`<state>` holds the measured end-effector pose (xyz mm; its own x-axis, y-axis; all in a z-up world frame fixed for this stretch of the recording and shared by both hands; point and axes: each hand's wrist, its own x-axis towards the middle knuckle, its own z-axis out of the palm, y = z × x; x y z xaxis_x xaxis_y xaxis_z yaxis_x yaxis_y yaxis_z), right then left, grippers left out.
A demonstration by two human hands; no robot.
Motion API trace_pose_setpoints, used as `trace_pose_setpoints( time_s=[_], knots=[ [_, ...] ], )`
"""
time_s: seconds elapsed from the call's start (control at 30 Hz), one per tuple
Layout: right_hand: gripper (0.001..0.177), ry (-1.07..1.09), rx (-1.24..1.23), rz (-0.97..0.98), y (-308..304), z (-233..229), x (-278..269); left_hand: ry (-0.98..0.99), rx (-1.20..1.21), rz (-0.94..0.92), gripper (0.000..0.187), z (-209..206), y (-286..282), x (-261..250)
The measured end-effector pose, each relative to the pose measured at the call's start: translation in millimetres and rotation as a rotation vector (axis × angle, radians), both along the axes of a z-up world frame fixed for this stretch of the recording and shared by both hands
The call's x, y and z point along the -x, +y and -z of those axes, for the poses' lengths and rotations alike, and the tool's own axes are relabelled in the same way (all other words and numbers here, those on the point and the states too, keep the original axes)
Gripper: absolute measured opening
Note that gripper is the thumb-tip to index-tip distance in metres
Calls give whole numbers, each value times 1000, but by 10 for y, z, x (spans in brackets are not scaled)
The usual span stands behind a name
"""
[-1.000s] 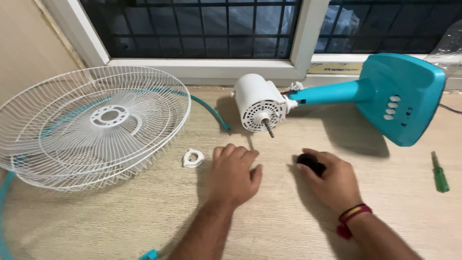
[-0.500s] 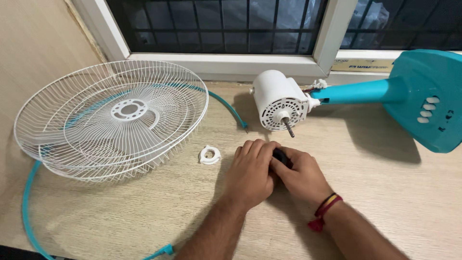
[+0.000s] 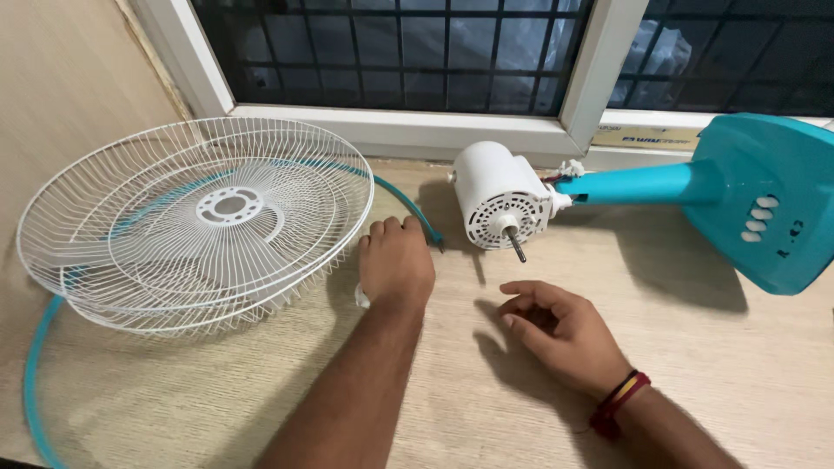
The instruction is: The person removes the front grill and fan blades from a teal and white electric fan, then uses a screwdriver to loosen and remove the motor shaft nut and washer. The components are placed on the table as they are removed.
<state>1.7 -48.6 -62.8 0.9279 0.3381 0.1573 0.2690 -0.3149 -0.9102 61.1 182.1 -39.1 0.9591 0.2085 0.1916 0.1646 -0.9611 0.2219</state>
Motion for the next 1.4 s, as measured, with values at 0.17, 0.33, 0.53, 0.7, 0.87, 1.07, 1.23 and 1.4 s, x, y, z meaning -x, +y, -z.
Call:
trace_pose_setpoints(
  time_s=[0.17, 0.33, 0.53, 0.7, 0.87, 1.07, 1.23, 1.4],
  knots=[
    [22, -13, 175, 318, 12, 99, -45, -123, -114, -2, 62, 45, -15, -78],
    [18, -91, -205, 328, -20, 152, -193, -73, -50, 194, 55, 227, -125, 210],
    [26, -18, -142, 386, 24, 92, -234, -147, -28, 143, 45, 291, 140, 233],
    [25, -15, -199, 370, 13, 86, -227, -98, -97, 109, 45, 348, 166, 203],
    [26, 27, -462, 363, -153, 129, -322, -341, -149, 226, 48, 341, 0, 204],
    [14, 64, -600, 519, -601, 247, -285, -470, 325, 369, 35, 284, -790, 412],
    [18, -386, 115, 856, -1317, 311, -10, -481, 343, 331, 38, 224, -974, 351],
    [24, -463, 911, 1148, -1899, 286, 232, -399, 344, 307, 42, 244, -974, 241]
  ],
)
